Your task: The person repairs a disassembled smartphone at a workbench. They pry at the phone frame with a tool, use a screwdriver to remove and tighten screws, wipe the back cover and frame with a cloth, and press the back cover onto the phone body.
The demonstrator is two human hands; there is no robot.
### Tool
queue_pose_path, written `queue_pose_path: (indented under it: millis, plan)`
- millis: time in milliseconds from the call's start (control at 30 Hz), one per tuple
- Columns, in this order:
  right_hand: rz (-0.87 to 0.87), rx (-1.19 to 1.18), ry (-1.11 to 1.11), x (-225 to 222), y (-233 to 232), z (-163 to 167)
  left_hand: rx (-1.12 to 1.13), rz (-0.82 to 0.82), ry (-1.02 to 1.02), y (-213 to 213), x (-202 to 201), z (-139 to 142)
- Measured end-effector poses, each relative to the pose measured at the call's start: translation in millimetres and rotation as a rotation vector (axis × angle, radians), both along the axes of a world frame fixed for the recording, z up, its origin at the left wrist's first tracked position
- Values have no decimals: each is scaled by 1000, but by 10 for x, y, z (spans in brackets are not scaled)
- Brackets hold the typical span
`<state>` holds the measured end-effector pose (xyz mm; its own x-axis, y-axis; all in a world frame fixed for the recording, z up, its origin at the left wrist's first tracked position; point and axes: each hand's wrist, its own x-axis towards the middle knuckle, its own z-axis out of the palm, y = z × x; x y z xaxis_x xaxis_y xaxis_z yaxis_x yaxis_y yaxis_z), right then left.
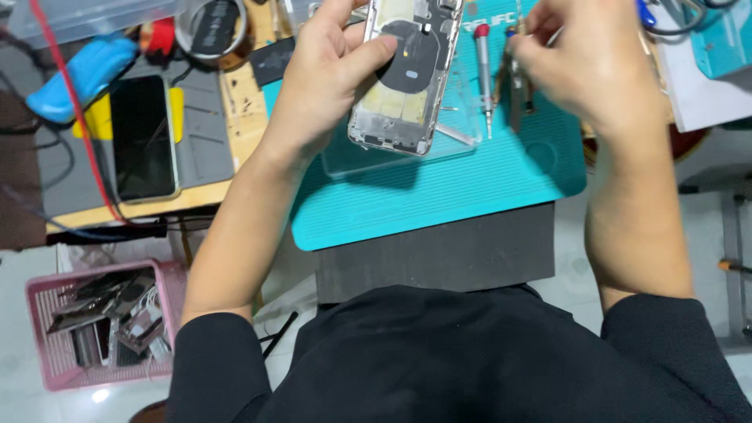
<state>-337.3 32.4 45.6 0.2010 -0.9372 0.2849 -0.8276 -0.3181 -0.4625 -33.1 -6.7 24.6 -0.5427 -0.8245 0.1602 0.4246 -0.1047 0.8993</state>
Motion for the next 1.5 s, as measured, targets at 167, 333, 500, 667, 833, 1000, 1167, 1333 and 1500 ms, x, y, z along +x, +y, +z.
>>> queue_pose_path:
  millis: [167, 333, 500, 667, 833, 1000, 1167, 1333, 1500]
  plan:
    - [47, -92, 24, 108, 20, -102, -100, -38, -46, -92, -147, -93]
    - [9, -133, 170, 172, 12, -147, -101, -15, -81, -100, -74, -127]
    - [23, -240, 240, 180, -44, -218, -120, 24, -102, -71, 51, -109]
    - [0, -76, 340, 229, -203, -343, -38, 64, -67, -33, 162, -107]
    - [-20, -79, 170, 240, -260, -236, 121, 50, 117, 61, 258, -23]
    - [12, -332, 91, 195, -194, 12, 219, -106, 265, 181, 255, 126]
    - [110, 11, -564, 157, -152, 69, 317, -118, 351, 209, 274, 181]
    - [256, 79, -775, 45, -189, 23, -135, 73, -170, 124, 515, 169]
    - [291, 230, -1010, 35, -190, -38, -320, 23, -262, -6, 746, 158]
